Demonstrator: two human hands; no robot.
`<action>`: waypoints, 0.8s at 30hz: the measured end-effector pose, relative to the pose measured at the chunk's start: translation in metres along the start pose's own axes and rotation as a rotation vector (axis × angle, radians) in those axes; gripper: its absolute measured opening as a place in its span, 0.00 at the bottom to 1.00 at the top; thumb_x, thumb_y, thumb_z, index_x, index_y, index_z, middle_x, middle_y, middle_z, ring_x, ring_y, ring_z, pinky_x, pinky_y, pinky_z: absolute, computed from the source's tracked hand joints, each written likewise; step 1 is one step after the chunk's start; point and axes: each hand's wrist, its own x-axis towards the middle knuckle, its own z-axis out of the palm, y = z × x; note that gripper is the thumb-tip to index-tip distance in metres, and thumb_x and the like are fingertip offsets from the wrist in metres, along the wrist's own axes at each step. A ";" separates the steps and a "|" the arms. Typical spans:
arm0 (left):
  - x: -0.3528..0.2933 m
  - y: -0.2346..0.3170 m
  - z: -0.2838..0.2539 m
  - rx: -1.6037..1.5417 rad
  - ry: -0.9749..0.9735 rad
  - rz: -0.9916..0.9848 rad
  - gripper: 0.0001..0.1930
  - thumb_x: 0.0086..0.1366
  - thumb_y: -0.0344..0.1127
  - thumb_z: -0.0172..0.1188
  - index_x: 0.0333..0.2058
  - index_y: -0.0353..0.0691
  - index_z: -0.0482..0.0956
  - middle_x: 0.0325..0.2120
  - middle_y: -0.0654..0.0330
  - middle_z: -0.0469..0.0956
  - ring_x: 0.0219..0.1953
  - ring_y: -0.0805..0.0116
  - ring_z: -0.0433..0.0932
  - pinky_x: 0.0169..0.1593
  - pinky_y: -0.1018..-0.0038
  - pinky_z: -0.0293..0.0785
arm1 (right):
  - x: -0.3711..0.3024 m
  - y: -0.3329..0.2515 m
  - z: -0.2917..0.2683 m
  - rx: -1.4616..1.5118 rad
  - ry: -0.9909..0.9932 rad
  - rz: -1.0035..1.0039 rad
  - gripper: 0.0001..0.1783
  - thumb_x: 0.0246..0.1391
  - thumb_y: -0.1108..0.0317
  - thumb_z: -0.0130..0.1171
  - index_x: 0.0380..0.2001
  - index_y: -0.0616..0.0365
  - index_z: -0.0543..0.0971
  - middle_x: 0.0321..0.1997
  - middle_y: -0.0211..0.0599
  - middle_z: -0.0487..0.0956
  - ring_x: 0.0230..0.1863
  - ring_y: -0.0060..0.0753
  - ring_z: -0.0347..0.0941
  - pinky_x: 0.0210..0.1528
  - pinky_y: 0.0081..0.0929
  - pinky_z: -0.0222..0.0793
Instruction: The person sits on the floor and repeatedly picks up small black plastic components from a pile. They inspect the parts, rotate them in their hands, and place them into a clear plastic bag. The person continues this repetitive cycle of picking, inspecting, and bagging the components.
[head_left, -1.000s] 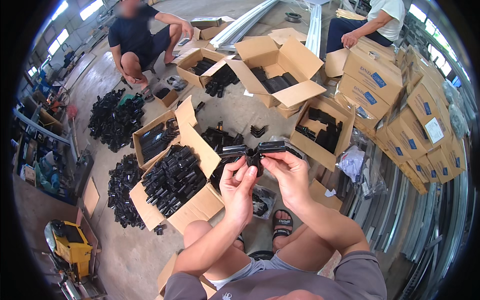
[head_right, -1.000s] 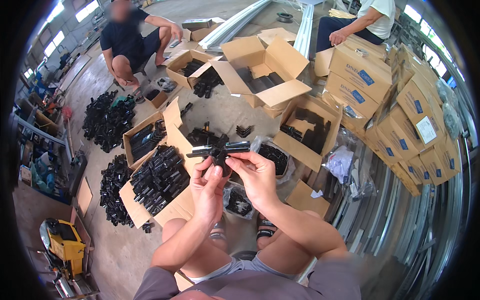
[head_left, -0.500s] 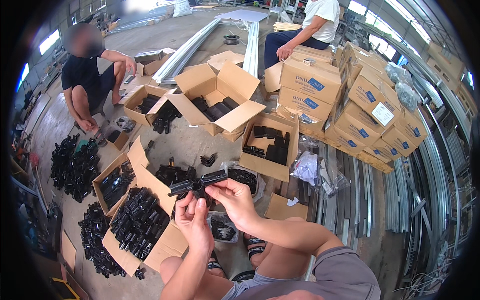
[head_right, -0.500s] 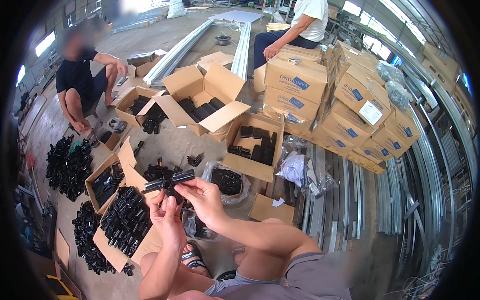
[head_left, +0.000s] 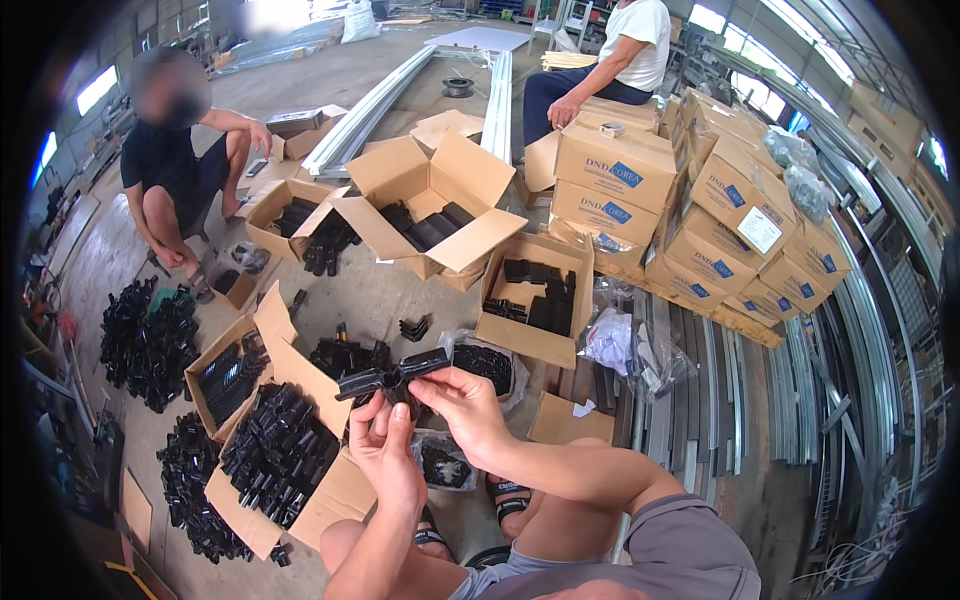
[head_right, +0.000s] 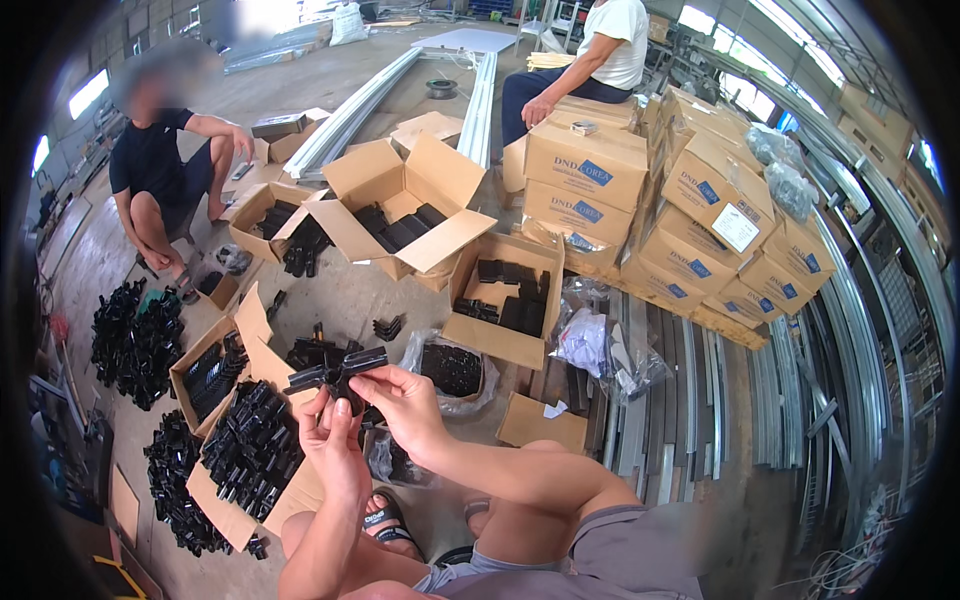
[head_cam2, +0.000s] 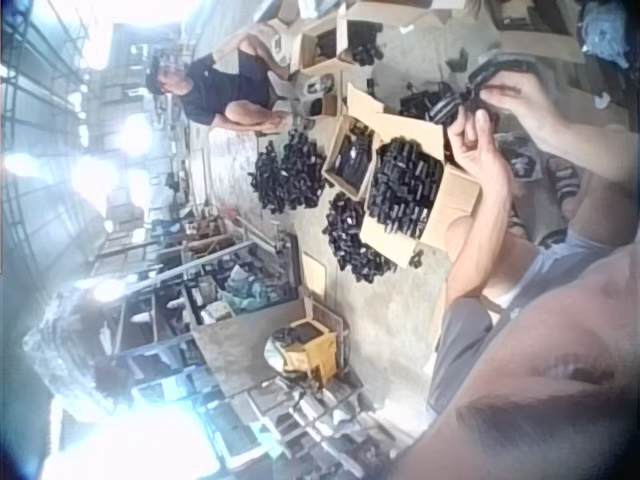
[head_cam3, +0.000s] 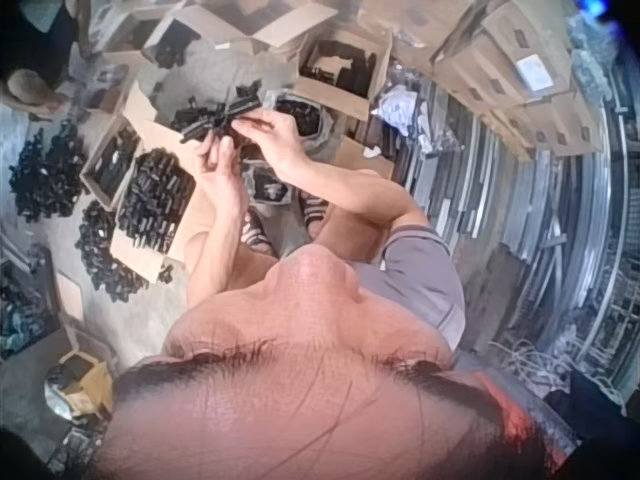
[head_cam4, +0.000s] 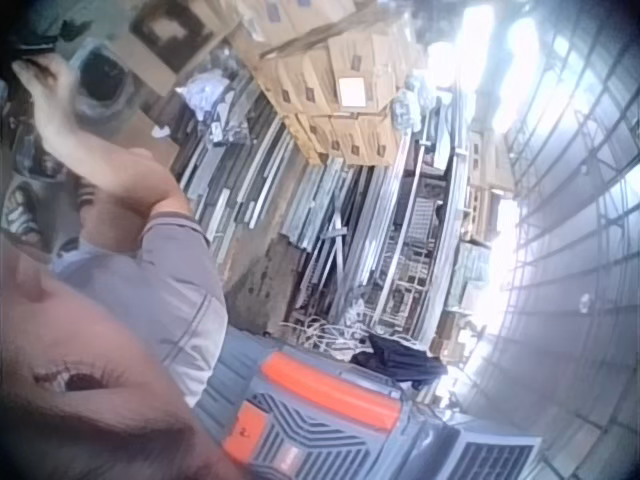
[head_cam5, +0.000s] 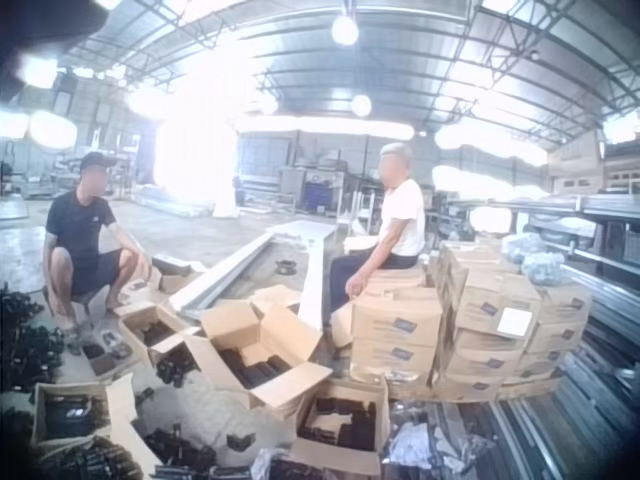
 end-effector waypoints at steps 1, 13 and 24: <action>0.000 0.000 0.000 0.003 -0.001 -0.001 0.14 0.66 0.26 0.62 0.49 0.40 0.72 0.41 0.61 0.80 0.43 0.74 0.79 0.49 0.73 0.78 | 0.000 0.000 0.000 0.002 0.000 -0.005 0.12 0.60 0.73 0.63 0.45 0.67 0.80 0.43 0.37 0.84 0.44 0.18 0.77 0.49 0.18 0.72; 0.000 -0.001 0.001 -0.008 -0.008 0.014 0.14 0.66 0.26 0.61 0.49 0.40 0.73 0.44 0.59 0.80 0.45 0.73 0.80 0.48 0.74 0.79 | -0.001 -0.003 0.000 0.045 0.000 0.060 0.12 0.59 0.73 0.63 0.45 0.66 0.80 0.44 0.35 0.83 0.45 0.19 0.77 0.51 0.18 0.71; 0.000 -0.003 -0.001 0.010 -0.021 0.020 0.14 0.66 0.25 0.61 0.49 0.40 0.73 0.44 0.59 0.81 0.45 0.74 0.79 0.48 0.75 0.78 | 0.001 0.002 0.001 0.025 0.010 -0.011 0.11 0.59 0.73 0.63 0.45 0.65 0.81 0.44 0.34 0.83 0.44 0.17 0.77 0.50 0.19 0.72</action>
